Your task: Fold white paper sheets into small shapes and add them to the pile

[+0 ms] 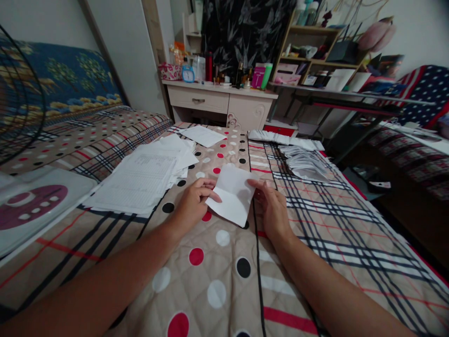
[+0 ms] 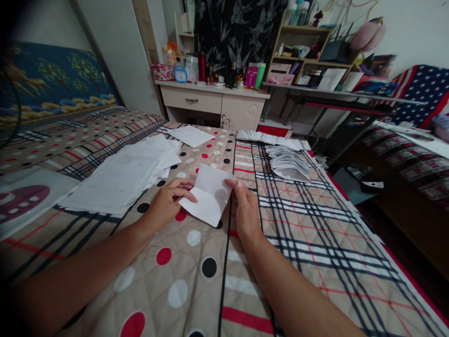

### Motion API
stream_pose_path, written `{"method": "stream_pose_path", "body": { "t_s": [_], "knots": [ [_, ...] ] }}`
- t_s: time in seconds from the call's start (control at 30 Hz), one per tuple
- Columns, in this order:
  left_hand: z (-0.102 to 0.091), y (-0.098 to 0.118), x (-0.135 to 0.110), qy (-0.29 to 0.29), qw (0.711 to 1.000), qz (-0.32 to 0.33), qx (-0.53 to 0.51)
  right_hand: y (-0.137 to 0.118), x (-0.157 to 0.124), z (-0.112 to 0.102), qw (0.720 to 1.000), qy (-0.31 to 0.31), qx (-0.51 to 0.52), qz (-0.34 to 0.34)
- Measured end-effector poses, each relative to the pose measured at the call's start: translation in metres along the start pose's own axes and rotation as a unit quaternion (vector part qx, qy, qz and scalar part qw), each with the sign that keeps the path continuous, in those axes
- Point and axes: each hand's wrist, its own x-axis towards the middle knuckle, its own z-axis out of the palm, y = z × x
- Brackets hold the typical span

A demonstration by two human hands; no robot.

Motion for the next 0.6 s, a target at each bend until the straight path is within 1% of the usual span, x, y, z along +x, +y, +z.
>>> {"method": "stream_pose_path", "body": {
  "t_s": [0.1,0.2,0.3,0.4,0.47,0.6],
  "knots": [
    [0.000,0.000,-0.001,-0.014,0.998,0.014,0.053,0.001,0.004,0.000,1.000,0.018,0.024,-0.003],
    [-0.001,0.002,-0.002,-0.023,0.990,0.073,0.122,0.004,0.007,-0.002,0.998,0.032,0.052,-0.005],
    [-0.001,0.006,-0.004,-0.022,0.972,0.137,0.189,0.006,0.008,-0.003,0.996,0.025,0.086,-0.011],
    [-0.001,0.012,-0.006,-0.027,0.959,0.160,0.234,0.004,0.007,-0.002,0.993,0.007,0.114,-0.012],
    [0.000,0.015,-0.007,-0.029,0.959,0.163,0.232,0.002,0.008,-0.001,0.992,0.010,0.129,-0.012],
    [-0.001,0.018,-0.007,-0.003,0.970,0.176,0.166,0.001,0.012,-0.003,0.988,0.062,0.138,-0.007]
  ]
}}
